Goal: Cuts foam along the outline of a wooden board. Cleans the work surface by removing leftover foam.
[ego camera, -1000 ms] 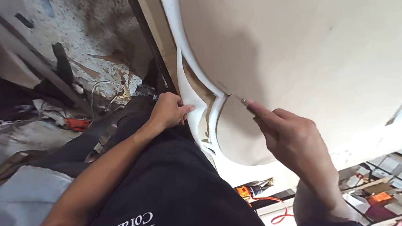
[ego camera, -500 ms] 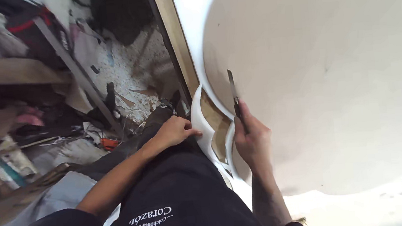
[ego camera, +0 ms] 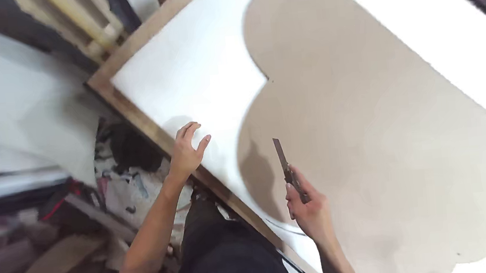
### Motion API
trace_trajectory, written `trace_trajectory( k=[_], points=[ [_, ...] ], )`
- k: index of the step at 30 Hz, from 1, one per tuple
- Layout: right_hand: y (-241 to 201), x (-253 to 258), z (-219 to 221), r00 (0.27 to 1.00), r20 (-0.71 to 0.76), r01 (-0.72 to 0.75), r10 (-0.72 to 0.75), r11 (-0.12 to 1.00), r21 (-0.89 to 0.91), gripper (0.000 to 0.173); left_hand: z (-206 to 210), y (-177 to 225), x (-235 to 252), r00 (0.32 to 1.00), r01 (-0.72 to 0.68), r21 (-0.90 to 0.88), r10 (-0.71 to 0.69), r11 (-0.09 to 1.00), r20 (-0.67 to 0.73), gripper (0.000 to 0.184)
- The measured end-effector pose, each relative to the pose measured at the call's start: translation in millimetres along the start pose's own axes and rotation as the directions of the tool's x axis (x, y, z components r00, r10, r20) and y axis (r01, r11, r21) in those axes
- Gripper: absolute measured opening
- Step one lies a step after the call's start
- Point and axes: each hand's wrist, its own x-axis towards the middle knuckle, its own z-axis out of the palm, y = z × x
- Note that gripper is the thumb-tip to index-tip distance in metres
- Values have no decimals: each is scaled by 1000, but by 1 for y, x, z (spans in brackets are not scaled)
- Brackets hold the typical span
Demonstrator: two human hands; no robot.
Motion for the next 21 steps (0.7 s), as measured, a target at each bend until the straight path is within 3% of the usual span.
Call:
trace_trajectory(
  k=[4, 7, 11, 13, 16, 17, 20, 21],
  points=[
    [-68, 55, 41, 979, -173, -95, 112, 990, 105, 55, -23, -40, 119, 987, -142, 101, 134, 985, 89, 63],
    [-108, 81, 67, 961, -218, -121, 167, 970, 209, 62, -44, -60, 201, 970, -229, 285, 194, 931, 144, 71],
    [-125, 97, 74, 924, -296, -166, 241, 953, 254, 66, -71, -90, 302, 998, 60, 379, -61, 924, -10, 98],
    [-112, 102, 75, 900, -339, -183, 274, 943, 276, 64, -68, -101, 326, 999, 43, 394, -40, 918, -15, 94],
    [-80, 118, 77, 871, -376, -201, 316, 928, 314, 61, -56, -102, 326, 989, -140, 407, 149, 903, 8, 66],
    [-70, 127, 80, 865, -378, -213, 331, 923, 322, 61, -55, -101, 329, 991, -128, 386, 133, 914, 14, 68],
    [-58, 151, 91, 863, -377, -226, 336, 925, 306, 59, -68, -84, 338, 990, 50, 309, -87, 950, 109, 90],
    [-63, 162, 91, 865, -385, -213, 322, 930, 301, 59, -72, -74, 346, 977, 93, 312, -147, 946, 156, 88]
  ],
)
